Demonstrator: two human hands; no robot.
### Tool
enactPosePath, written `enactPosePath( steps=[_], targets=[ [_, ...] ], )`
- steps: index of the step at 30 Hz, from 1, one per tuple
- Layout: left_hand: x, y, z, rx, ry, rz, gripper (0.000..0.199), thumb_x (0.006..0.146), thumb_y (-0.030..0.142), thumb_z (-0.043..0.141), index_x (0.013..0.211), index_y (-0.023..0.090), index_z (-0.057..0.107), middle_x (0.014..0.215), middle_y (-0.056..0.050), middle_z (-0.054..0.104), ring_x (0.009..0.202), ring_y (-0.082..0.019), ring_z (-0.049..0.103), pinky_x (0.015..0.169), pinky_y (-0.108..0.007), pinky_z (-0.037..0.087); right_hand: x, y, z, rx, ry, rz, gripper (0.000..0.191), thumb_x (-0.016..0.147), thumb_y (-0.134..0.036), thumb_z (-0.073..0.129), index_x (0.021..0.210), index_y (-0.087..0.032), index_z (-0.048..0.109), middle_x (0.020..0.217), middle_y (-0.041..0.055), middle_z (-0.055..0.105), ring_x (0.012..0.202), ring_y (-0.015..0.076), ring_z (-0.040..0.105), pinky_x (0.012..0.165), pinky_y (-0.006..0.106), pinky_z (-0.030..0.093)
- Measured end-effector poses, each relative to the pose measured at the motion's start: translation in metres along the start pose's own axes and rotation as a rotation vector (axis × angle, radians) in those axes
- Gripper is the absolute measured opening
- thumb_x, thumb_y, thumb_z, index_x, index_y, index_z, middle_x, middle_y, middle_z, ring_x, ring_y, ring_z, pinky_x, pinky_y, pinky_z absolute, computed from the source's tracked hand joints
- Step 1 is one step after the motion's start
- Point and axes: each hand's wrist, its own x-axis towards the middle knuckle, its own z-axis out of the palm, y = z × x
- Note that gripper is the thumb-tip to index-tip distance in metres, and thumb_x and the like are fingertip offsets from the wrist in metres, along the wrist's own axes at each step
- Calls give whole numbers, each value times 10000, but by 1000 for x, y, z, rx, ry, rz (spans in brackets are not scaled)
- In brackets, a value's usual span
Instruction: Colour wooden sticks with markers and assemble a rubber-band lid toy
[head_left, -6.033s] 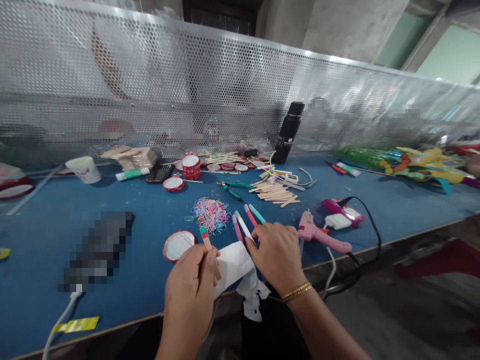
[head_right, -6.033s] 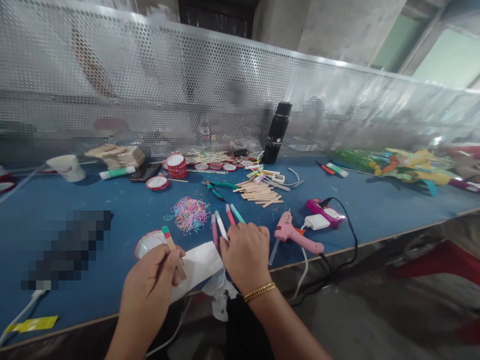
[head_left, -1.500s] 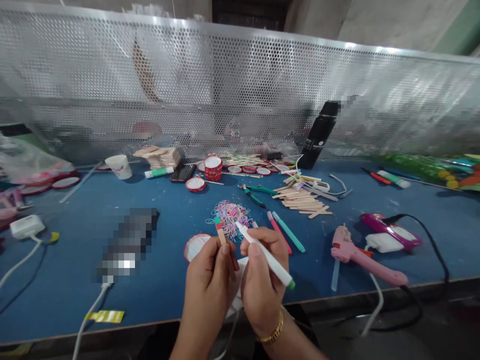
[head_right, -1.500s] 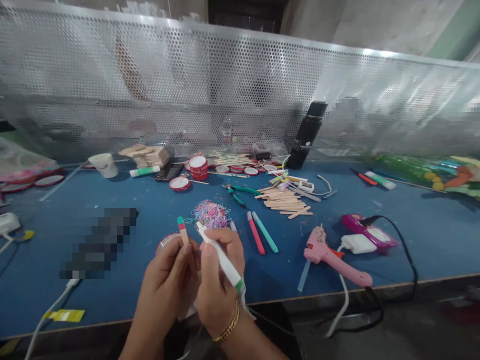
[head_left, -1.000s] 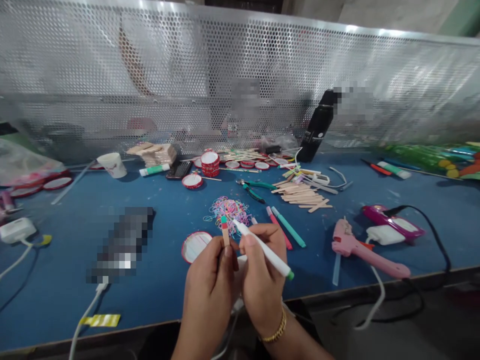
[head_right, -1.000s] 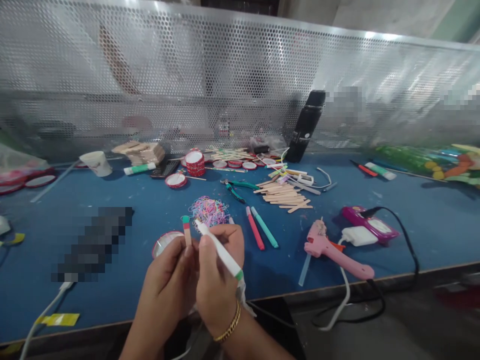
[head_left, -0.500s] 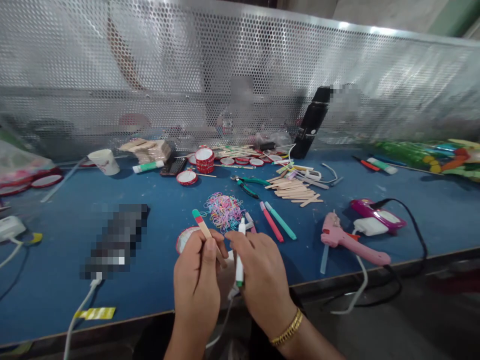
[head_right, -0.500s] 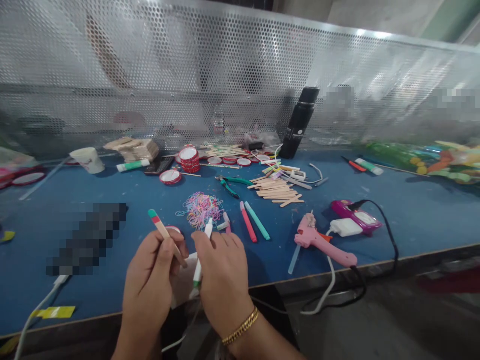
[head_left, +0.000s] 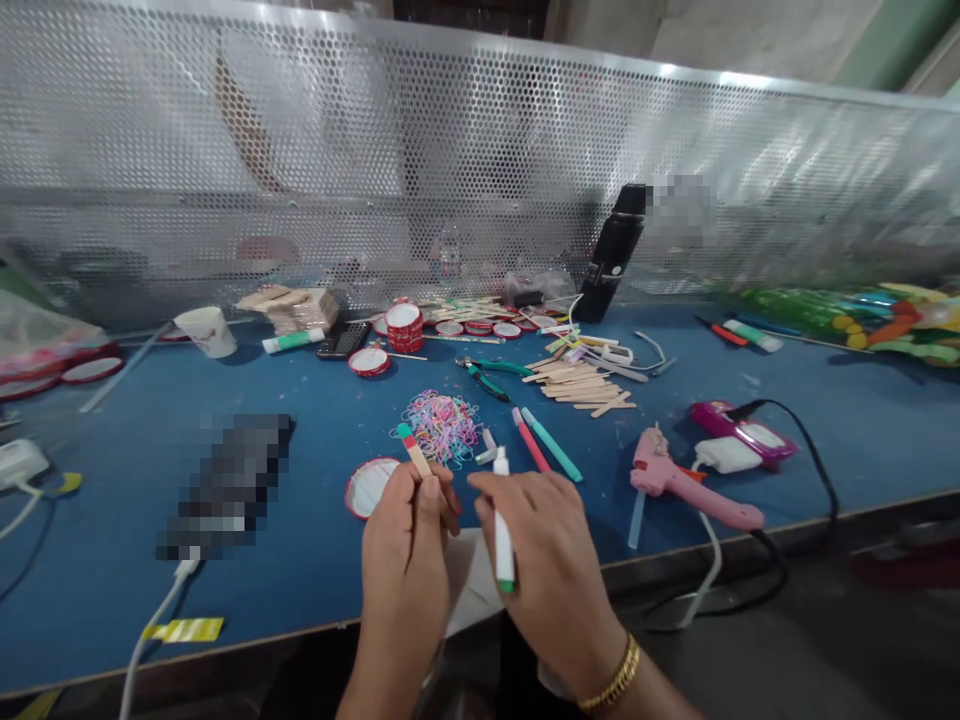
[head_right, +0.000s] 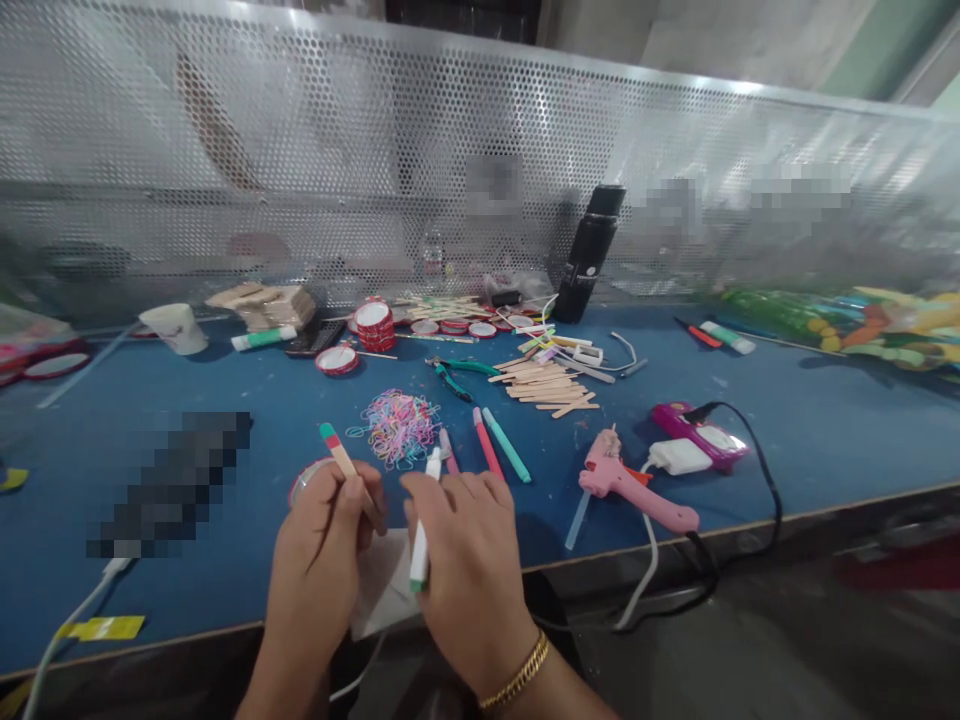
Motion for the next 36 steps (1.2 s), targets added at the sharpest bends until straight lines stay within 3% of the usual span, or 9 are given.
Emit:
enactPosePath(
  steps=[3, 6, 9, 12, 15, 22, 27, 32, 36],
  targets=[
    [-1, -2, -1, -35, -10, 15, 292, 1078, 386, 487, 893, 218, 638, 703, 27, 601, 579, -128, 482, 545, -251, 378, 12, -12, 0, 302, 317, 143, 203, 1084, -271, 504, 1249, -264, 622, 962, 22, 727, 880, 199, 688, 864, 404, 488],
    [-3, -5, -3, -60, -14, 9, 275, 1086, 392, 494, 931, 221, 643, 742, 29, 605, 604, -124, 491, 561, -248, 378, 21, -24, 12, 756, 515, 280, 333, 1118, -464, 416, 1293, -281, 632, 804, -25, 627, 687, 148, 596, 704, 335, 490],
    [-4, -9, -5, -58, -13, -6, 277, 1089, 394, 493, 940, 221, 650, 719, 32, 596, 606, -127, 497, 564, -251, 374, 26, -25, 33, 971, 551, 382, 406, 1092, -544, 447, 1231, -255, 696, 724, -44, 544, 637, 129, 511, 640, 297, 455],
    [-4, -10, -5, -24, -10, -9, 293, 1088, 392, 488, 924, 218, 657, 700, 30, 594, 604, -129, 505, 573, -253, 381, 27, -20, 50, 1034, 553, 549, 340, 1062, -494, 525, 1118, -220, 719, 715, -46, 534, 647, 121, 507, 617, 273, 439],
    [-4, -9, -5, 5, -10, 4, 295, 1088, 373, 480, 912, 218, 658, 701, 29, 599, 606, -129, 513, 583, -253, 392, 28, -21, 52, 1052, 521, 640, 240, 1027, -425, 582, 1126, -226, 675, 724, -61, 538, 649, 114, 511, 612, 257, 429],
    [-3, -9, -4, -2, -5, 15, 255, 1072, 354, 505, 931, 222, 671, 699, 34, 603, 584, -123, 522, 556, -239, 400, 35, -34, 42, 1006, 616, 478, 108, 986, -341, 628, 958, -236, 621, 766, -57, 596, 667, 109, 559, 663, 268, 466],
    [-2, -4, -6, 26, -1, 56, 277, 1050, 334, 500, 865, 218, 670, 649, 36, 595, 550, -120, 528, 523, -224, 414, 35, -26, 48, 946, 514, 492, 239, 1002, -288, 599, 775, -220, 567, 655, -71, 526, 586, 97, 515, 578, 246, 429],
    [-3, -2, -6, 12, -16, 41, 274, 1038, 340, 518, 831, 220, 652, 653, 40, 597, 555, -113, 530, 522, -208, 421, 21, -21, 49, 833, 479, 311, 79, 992, -224, 588, 915, -230, 572, 795, -35, 568, 699, 128, 568, 640, 277, 481],
    [-4, -4, -5, -14, -11, 0, 296, 1031, 364, 536, 782, 223, 609, 678, 37, 575, 583, -115, 503, 531, -207, 423, 15, -21, 47, 753, 419, 109, 105, 982, -155, 580, 940, -241, 537, 801, -35, 558, 746, 144, 574, 725, 324, 494]
  ],
)
